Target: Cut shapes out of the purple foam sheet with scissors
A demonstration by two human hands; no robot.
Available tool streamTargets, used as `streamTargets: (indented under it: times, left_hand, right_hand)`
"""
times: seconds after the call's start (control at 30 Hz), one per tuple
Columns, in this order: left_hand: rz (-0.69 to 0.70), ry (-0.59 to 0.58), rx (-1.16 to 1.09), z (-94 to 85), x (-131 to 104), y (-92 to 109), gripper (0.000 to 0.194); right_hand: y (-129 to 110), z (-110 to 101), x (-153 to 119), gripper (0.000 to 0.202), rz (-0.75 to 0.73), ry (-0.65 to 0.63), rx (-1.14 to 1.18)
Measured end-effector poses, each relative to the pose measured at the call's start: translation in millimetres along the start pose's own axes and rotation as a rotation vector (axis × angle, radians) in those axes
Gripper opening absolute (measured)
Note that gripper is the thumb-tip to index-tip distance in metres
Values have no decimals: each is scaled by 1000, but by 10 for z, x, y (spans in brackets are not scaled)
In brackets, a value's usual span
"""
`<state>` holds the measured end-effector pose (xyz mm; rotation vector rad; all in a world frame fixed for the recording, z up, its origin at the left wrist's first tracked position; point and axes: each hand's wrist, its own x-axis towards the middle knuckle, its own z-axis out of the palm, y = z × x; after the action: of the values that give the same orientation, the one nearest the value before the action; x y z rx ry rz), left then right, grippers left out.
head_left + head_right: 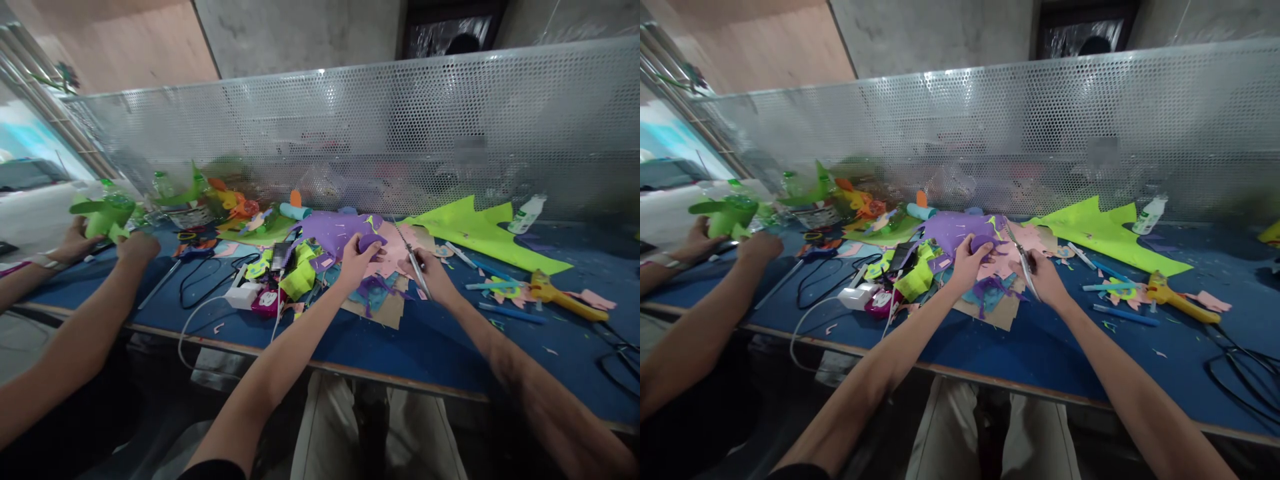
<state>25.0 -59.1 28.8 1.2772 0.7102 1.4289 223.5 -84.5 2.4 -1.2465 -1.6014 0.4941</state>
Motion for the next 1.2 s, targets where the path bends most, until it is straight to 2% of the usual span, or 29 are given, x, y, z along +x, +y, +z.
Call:
streamTargets:
  times: [0.2, 0.33, 0.6, 0.77, 0.87, 1.03, 1.2]
  left_hand:
    - [-28, 12, -124, -5, 41, -68, 43]
    - [-26, -18, -136, -9, 50, -94, 41]
    - [-3, -96, -35, -24, 10, -63, 34]
    - [32, -16, 66, -14, -24, 3, 35]
    - [31, 35, 33, 3, -29, 3, 39]
    - [8, 30, -8, 29, -50, -45, 39]
    - [64, -20, 21, 47, -86, -94, 39]
  right_hand:
    - [-102, 16, -50, 27, 83, -238, 111]
    - [-183, 34, -83, 28, 128, -316, 119]
    - [-239, 43, -103, 37, 127, -330, 135]
    - [-258, 36, -107, 38, 108, -304, 138]
    - [-251, 45, -109, 38, 107, -293, 133]
    - [-198, 104, -127, 38, 66, -304, 109]
    - [-168, 142, -155, 42, 65, -342, 174]
